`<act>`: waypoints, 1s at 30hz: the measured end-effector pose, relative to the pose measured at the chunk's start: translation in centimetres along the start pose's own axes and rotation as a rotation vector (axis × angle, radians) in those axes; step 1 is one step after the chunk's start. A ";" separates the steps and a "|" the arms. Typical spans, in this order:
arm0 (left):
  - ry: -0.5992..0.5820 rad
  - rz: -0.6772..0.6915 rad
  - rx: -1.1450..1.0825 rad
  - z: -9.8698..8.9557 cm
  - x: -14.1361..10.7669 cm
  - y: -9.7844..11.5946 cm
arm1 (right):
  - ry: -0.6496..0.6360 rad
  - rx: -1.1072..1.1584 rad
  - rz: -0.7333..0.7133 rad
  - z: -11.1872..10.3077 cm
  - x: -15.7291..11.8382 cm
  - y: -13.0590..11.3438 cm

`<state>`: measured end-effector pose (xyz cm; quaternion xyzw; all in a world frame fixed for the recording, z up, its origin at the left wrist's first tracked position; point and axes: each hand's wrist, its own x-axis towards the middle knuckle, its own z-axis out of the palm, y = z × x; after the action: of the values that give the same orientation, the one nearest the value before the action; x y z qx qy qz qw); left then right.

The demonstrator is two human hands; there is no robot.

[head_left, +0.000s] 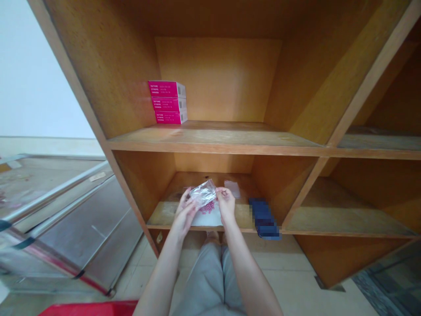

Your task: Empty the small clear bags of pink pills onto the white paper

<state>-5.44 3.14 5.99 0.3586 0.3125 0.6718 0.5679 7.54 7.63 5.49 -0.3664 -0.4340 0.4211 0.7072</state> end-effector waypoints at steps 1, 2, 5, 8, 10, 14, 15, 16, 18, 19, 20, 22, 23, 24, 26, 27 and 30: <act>-0.004 -0.016 0.003 -0.3 0.2 0.3 | -0.036 -0.005 0.012 -0.2 0.2 -0.3; -0.010 -0.039 0.011 -0.5 0.4 0.6 | -0.082 -0.011 0.026 -0.3 0.4 -0.7; -0.045 -0.118 0.105 -1.0 1.4 1.3 | -0.242 -0.063 0.047 -0.6 0.9 -2.0; -0.069 -0.129 0.215 -1.0 2.3 1.4 | -0.385 -0.130 0.035 -0.4 1.1 -2.9; -0.062 -0.110 0.257 -0.7 2.6 1.3 | -0.421 -0.129 0.041 -0.2 1.0 -3.0; -0.039 -0.070 0.273 0.0 2.6 1.2 | -0.289 -0.021 0.105 0.0 0.6 -1.9; -0.030 -0.062 0.270 0.2 2.5 1.3 | -0.260 -0.001 0.124 -0.1 0.4 -1.4; -0.019 -0.056 0.269 0.3 2.5 1.3 | -0.247 0.009 0.138 -0.1 0.3 -1.0; -0.002 -0.055 0.271 0.4 2.4 1.3 | -0.255 0.006 0.145 -0.2 0.1 -0.3; 0.002 -0.059 0.273 0.4 2.4 1.2 | -0.265 0.001 0.139 -0.3 0.1 0.0; 0.005 -0.066 0.275 0.3 2.5 1.2 | -0.274 -0.005 0.130 -0.3 0.1 0.1; 0.012 -0.080 0.273 0.2 2.6 1.1 | -0.290 -0.013 0.113 -0.4 0.1 0.2; 0.016 -0.085 0.274 0.0 2.6 1.0 | -0.298 -0.019 0.110 -0.4 0.2 0.2; 0.019 -0.088 0.277 -0.1 2.7 1.0 | -0.306 -0.025 0.112 -0.4 0.3 0.1; 0.014 -0.092 0.290 -0.5 2.8 1.1 | -0.325 -0.041 0.129 -0.6 0.4 -0.1; 0.006 -0.094 0.296 -0.6 2.9 1.1 | -0.338 -0.050 0.140 -0.6 0.4 -0.3; -0.024 -0.111 0.316 -1.0 3.1 1.3 | -0.381 -0.074 0.156 -0.9 0.6 -0.4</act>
<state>-7.31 5.94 6.94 0.4336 0.4268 0.5775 0.5444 8.63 7.93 5.73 -0.3384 -0.5453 0.5202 0.5635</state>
